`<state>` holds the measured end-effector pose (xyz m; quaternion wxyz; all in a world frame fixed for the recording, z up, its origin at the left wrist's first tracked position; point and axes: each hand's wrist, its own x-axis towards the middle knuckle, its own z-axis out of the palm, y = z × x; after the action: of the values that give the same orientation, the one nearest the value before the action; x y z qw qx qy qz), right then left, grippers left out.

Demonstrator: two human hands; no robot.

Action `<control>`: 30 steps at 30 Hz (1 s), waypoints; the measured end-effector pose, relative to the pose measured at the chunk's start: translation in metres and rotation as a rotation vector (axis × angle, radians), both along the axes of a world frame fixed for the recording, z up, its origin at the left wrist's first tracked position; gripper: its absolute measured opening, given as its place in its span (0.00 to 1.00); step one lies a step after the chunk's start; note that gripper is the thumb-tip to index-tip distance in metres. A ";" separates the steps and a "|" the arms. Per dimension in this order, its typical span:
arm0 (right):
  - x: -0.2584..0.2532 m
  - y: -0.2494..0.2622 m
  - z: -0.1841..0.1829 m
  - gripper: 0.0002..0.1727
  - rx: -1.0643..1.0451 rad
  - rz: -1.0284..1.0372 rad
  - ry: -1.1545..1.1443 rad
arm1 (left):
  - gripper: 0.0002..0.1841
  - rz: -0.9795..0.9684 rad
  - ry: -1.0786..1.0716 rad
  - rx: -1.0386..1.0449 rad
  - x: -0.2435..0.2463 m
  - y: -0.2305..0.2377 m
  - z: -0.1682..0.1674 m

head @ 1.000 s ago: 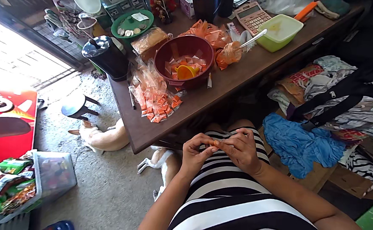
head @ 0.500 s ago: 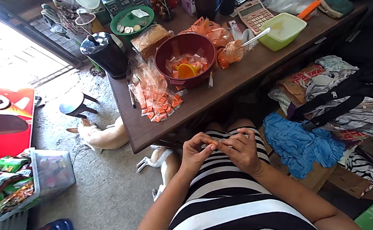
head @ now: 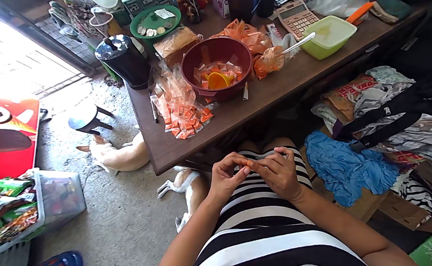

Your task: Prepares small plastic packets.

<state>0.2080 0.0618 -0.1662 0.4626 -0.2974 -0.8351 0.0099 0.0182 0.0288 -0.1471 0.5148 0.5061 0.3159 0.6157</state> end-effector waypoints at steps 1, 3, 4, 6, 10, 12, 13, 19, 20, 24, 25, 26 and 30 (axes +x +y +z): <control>0.000 0.000 0.000 0.15 -0.002 0.000 -0.002 | 0.06 0.001 -0.003 -0.002 0.000 0.000 0.000; 0.000 0.000 0.000 0.15 -0.001 0.002 -0.006 | 0.06 0.000 -0.011 -0.008 0.000 -0.001 0.000; 0.000 0.000 0.000 0.15 0.000 -0.002 -0.011 | 0.06 0.002 -0.014 -0.013 0.001 -0.001 -0.001; 0.000 -0.001 0.000 0.15 0.003 -0.006 -0.019 | 0.06 0.008 -0.024 -0.027 0.001 -0.001 -0.002; 0.000 -0.002 0.001 0.15 -0.002 -0.020 -0.021 | 0.05 0.007 -0.050 -0.072 0.004 -0.002 -0.001; 0.000 -0.003 0.001 0.15 0.001 -0.023 -0.018 | 0.05 0.009 -0.057 -0.086 0.005 -0.002 0.000; 0.000 -0.003 0.001 0.15 0.001 -0.024 -0.019 | 0.05 0.009 -0.059 -0.088 0.005 -0.001 0.000; 0.002 -0.003 0.001 0.15 -0.001 -0.035 -0.023 | 0.06 0.016 -0.075 -0.115 0.008 -0.001 0.000; 0.002 -0.003 0.000 0.16 0.001 -0.039 -0.027 | 0.06 0.017 -0.078 -0.121 0.008 -0.002 0.000; 0.003 -0.003 0.000 0.17 0.001 -0.046 -0.049 | 0.07 0.007 -0.109 -0.142 0.008 -0.001 -0.001; 0.003 -0.003 0.001 0.17 -0.002 -0.047 -0.053 | 0.07 0.007 -0.113 -0.146 0.008 -0.001 0.000; 0.003 -0.002 0.001 0.17 -0.003 -0.048 -0.054 | 0.07 0.011 -0.111 -0.149 0.008 -0.001 0.000; 0.003 -0.002 0.001 0.16 -0.005 -0.054 -0.082 | 0.06 0.054 -0.103 -0.182 0.010 -0.001 0.001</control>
<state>0.2110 0.0597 -0.1648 0.4273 -0.3212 -0.8451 -0.0128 0.0284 0.0274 -0.1458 0.5573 0.4160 0.3570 0.6236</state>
